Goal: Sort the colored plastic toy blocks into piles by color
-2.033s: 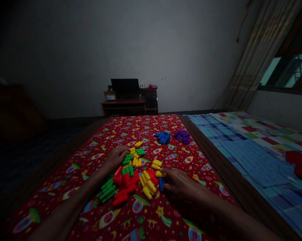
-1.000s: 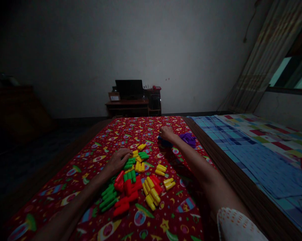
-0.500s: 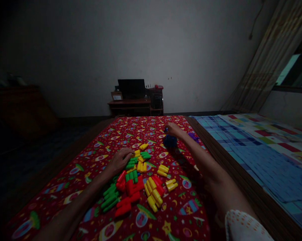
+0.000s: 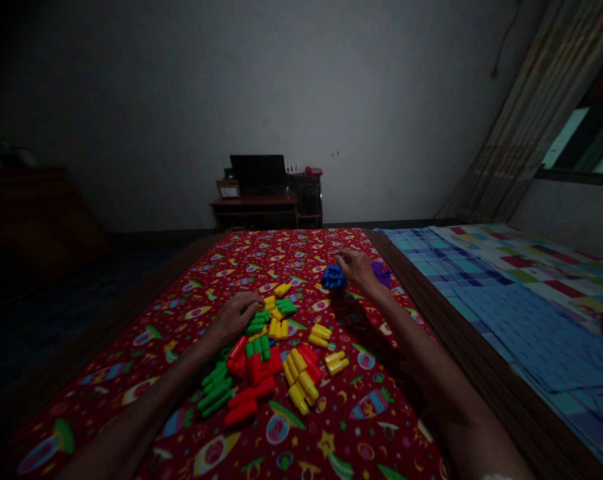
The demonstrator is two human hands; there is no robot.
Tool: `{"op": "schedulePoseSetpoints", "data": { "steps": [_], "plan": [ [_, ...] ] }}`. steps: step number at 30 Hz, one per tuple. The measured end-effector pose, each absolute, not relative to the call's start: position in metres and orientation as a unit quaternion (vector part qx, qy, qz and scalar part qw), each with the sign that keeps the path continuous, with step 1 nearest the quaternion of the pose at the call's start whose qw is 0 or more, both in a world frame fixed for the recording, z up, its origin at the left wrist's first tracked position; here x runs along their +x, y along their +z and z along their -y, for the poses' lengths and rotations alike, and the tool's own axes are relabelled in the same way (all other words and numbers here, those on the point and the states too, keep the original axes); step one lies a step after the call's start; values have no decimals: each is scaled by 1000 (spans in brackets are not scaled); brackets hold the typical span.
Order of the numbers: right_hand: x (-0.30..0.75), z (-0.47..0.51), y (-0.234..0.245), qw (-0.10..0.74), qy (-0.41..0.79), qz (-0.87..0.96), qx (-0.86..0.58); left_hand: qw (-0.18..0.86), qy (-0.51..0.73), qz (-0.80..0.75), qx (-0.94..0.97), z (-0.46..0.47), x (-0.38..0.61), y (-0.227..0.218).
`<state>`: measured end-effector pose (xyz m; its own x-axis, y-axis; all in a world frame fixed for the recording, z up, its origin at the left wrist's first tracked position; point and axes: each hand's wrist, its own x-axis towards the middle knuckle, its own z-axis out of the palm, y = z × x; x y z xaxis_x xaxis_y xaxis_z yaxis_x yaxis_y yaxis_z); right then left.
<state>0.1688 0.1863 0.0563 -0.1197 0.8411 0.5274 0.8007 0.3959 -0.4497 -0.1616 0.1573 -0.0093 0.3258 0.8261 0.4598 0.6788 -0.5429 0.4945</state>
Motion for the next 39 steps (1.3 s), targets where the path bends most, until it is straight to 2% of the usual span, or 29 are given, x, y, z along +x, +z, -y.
{"op": "schedulePoseSetpoints", "data": {
  "steps": [3, 6, 9, 12, 20, 25, 30, 34, 39],
  "plan": [
    [152, -137, 34, 345, 87, 800, -483, 108, 343, -465, 809, -158, -162, -10],
    [149, -85, 13, 259, 111, 862, -420, 104, 339, -481, 802, -159, -162, -12],
    [158, -44, -2, 163, 156, 884, -410, 101, 358, -495, 785, -156, -160, -11],
    [162, -21, -11, 131, 182, 876, -426, 90, 377, -487, 782, -153, -157, -2],
    [102, -41, -23, 200, 149, 900, -356, 62, 350, -406, 842, -118, -135, 32],
    [73, -57, -33, 276, 159, 896, -309, 39, 235, -350, 906, -55, -125, 22],
    [77, -64, -19, 346, 237, 842, -339, -11, 175, -360, 916, -11, -142, 6],
    [90, -83, -4, 410, 267, 745, -453, -19, 212, -416, 884, -22, -159, 4],
    [87, -99, -2, 383, 290, 753, -450, 51, 315, -475, 820, -67, -169, 0]
  ]
}}
